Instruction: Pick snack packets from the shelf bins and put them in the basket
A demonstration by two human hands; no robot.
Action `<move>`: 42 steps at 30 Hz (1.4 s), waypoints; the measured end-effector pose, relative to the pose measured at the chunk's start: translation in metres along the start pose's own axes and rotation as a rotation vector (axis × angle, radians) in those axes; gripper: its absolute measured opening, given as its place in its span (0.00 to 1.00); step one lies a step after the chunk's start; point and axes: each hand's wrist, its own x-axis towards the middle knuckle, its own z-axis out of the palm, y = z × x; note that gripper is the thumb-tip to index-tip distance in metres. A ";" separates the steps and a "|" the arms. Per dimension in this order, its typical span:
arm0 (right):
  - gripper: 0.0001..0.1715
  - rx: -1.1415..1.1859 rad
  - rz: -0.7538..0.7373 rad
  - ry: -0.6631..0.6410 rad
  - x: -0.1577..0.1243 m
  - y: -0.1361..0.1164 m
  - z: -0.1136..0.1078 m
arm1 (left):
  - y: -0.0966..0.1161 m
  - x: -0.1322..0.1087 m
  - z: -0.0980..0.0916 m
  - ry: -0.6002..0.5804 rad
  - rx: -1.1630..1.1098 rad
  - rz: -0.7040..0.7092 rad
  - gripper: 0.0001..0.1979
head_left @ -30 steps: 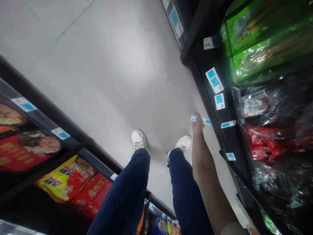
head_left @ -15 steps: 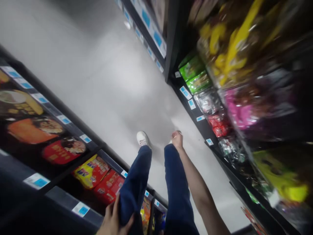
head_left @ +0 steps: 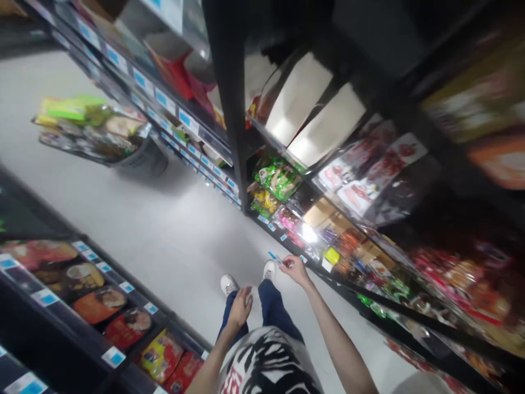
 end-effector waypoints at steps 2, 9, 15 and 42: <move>0.06 -0.097 -0.111 0.071 -0.021 -0.018 -0.015 | 0.049 0.016 -0.036 0.203 -0.022 0.254 0.18; 0.14 -0.364 -0.306 0.181 -0.080 -0.028 -0.041 | 0.199 0.029 -0.103 0.161 0.386 0.870 0.13; 0.14 -0.322 -0.261 0.223 -0.109 -0.017 -0.068 | 0.255 0.036 -0.086 -0.236 0.508 0.864 0.11; 0.23 0.546 0.010 0.475 -0.141 0.056 -0.121 | 0.299 0.088 -0.001 -0.372 0.037 0.561 0.08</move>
